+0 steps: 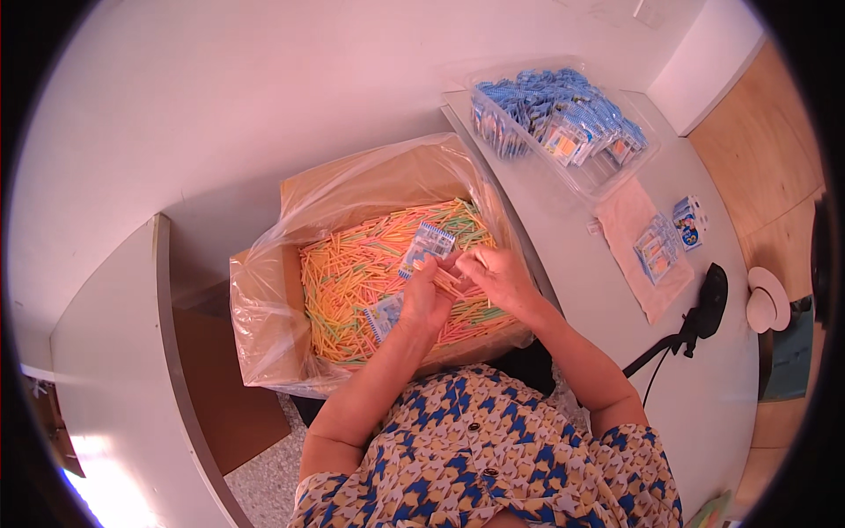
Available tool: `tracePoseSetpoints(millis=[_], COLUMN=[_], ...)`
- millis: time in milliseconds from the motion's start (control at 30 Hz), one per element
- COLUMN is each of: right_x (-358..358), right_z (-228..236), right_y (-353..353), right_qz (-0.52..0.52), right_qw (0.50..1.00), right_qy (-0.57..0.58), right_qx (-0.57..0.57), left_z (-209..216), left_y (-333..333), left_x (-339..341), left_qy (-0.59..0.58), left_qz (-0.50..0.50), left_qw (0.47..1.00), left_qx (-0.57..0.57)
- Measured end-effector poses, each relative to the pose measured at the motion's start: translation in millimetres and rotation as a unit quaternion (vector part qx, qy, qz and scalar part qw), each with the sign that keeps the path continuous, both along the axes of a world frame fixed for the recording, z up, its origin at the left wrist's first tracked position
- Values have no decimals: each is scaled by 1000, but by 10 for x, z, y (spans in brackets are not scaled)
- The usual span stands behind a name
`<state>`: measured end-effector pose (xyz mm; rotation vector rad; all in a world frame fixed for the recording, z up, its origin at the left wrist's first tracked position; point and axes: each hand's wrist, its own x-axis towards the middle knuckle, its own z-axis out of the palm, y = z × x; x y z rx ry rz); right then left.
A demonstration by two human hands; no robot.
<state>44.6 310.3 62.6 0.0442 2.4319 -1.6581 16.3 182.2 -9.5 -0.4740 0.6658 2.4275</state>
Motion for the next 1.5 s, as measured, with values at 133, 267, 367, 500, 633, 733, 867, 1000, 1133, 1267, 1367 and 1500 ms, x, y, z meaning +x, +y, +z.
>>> tracePoseSetpoints(millis=[133,267,367,500,633,733,867,1000,1133,1267,1367,1500], right_x=[-158,-343,-374,-366,-346,-276,-147,-164,-37,146,79,-182], right_z=[-184,-422,-445,-564,-503,-384,-545,-609,-459,-249,-512,-776], right_y=[-122,-213,-156,-43,-132,-124,-35,-6,194,345,385,250], right_qz=[-63,9,-44,22,-23,-15,-55,-112,8,28,198,155], right_qw=[990,891,859,860,913,926,916,952,966,872,856,851], right_qy=[120,369,435,338,224,177,209,235,223,442,392,441], right_qx=[-46,265,265,381,340,333,337,160,132,207,275,240], left_z=[-48,-158,-308,-252,-200,-364,-485,-360,-185,-501,-344,-727], left_y=[-18,55,117,157,45,12,63,43,60,4,32,-26], left_x=[-1,20,36,46,8,-61,-65,-79,24,-215,-145,-215], left_qy=[29,49,67,140,182,197,221,235,214,195,172,194], left_qz=[-109,-115,-111,-137,-156,-176,-176,-217,-231,-219,-194,-159], left_qw=[994,992,991,980,971,964,959,947,948,939,961,961], left_qx=[-9,4,19,23,25,26,8,17,43,182,91,117])
